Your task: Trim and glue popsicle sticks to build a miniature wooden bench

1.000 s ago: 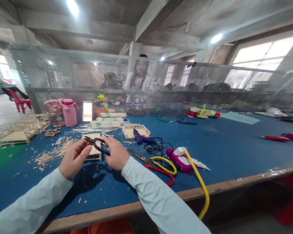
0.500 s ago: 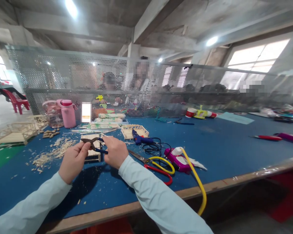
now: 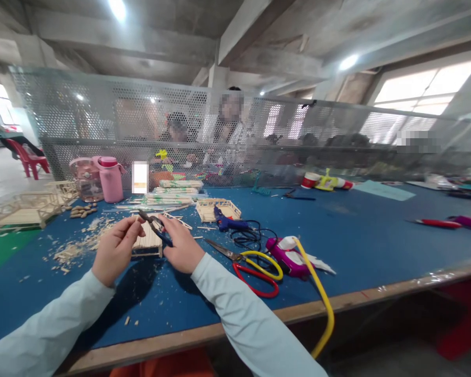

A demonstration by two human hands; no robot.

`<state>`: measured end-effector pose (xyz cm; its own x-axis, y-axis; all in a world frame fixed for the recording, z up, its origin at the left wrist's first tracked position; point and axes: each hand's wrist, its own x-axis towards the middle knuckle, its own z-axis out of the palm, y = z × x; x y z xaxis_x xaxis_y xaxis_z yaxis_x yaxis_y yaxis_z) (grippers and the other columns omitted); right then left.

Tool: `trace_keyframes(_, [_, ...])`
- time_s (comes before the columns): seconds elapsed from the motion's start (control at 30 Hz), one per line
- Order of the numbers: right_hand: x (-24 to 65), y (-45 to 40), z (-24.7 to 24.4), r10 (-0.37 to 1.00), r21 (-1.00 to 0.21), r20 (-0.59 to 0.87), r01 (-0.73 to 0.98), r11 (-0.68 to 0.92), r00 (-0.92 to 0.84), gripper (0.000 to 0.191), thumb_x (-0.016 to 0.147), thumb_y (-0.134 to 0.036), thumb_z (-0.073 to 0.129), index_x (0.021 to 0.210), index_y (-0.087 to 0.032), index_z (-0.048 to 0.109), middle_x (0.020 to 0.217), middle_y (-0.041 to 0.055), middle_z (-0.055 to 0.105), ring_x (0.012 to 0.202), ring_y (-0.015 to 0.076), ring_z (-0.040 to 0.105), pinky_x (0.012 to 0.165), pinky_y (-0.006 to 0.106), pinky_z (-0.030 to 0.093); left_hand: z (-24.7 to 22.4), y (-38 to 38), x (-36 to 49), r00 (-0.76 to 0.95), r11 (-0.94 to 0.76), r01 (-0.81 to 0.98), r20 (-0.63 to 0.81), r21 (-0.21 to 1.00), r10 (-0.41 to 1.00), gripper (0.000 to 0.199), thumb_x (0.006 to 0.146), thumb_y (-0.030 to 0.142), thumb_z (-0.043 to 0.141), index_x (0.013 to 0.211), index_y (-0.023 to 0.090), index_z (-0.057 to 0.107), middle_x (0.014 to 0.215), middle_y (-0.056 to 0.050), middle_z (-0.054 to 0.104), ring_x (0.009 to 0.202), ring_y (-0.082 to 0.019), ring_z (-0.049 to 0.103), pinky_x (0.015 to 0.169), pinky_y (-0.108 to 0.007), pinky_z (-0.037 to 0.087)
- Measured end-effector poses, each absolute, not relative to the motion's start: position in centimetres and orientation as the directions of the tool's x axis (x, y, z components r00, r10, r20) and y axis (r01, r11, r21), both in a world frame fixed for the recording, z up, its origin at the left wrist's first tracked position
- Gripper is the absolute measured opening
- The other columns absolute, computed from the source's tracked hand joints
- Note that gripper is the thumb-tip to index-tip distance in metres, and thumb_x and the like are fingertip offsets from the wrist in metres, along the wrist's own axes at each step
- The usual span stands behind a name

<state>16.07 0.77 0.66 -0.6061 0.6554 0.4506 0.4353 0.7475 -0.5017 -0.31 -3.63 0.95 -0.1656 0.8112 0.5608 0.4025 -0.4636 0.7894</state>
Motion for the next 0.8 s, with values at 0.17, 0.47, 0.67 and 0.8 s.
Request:
trace_keyframes(0.17, [15.91, 0.36, 0.68, 0.670, -0.429, 0.456, 0.515, 0.742, -0.586, 0.078, 0.059, -0.009, 0.042, 0.136, -0.013, 0.028, 0.121, 0.0133, 0.046, 0.117, 0.0252, 0.037, 0.101, 0.046, 0.024, 1.09, -3.71, -0.27, -0.169, -0.465, 0.463, 0.590, 0.754, 0.789, 0.025, 0.083, 0.033, 0.045, 0.084, 0.016, 0.064, 0.064, -0.001, 0.063, 0.058, -0.013, 0.054, 0.058, -0.023, 0.042])
trace_keyframes(0.47, [15.81, 0.02, 1.07, 0.710, -0.346, 0.411, 0.623, 0.702, -0.572, 0.084, 0.058, -0.009, 0.042, 0.138, -0.016, 0.020, 0.123, 0.0134, 0.042, 0.118, 0.0266, 0.035, 0.102, 0.053, 0.015, 1.23, -3.95, -0.24, -0.174, -0.478, 0.541, 0.648, 0.692, 0.742, 0.028, 0.084, 0.032, 0.042, 0.080, 0.015, 0.064, 0.068, -0.004, 0.066, 0.062, -0.014, 0.058, 0.061, -0.024, 0.045])
trace_keyframes(0.67, [15.70, -0.23, 1.10, 0.704, -0.323, 0.421, 0.631, 0.705, -0.571, 0.084, 0.058, -0.010, 0.042, 0.138, -0.017, 0.020, 0.123, 0.0123, 0.042, 0.118, 0.0263, 0.034, 0.102, 0.053, 0.014, 1.03, -3.89, -0.35, -0.168, -0.482, 0.589, 0.682, 0.649, 0.712, 0.024, 0.082, 0.029, 0.046, 0.082, 0.014, 0.066, 0.071, -0.005, 0.068, 0.064, -0.015, 0.061, 0.062, -0.024, 0.046])
trace_keyframes(0.8, [15.71, -0.16, 0.90, 0.683, -0.358, 0.444, 0.585, 0.728, -0.580, 0.082, 0.058, -0.010, 0.043, 0.138, -0.016, 0.024, 0.123, 0.0123, 0.043, 0.119, 0.0262, 0.034, 0.102, 0.051, 0.016, 0.99, -3.88, -0.40, -0.158, -0.496, 0.592, 0.695, 0.635, 0.702, 0.025, 0.082, 0.030, 0.047, 0.083, 0.014, 0.066, 0.071, -0.005, 0.069, 0.064, -0.015, 0.061, 0.062, -0.024, 0.046])
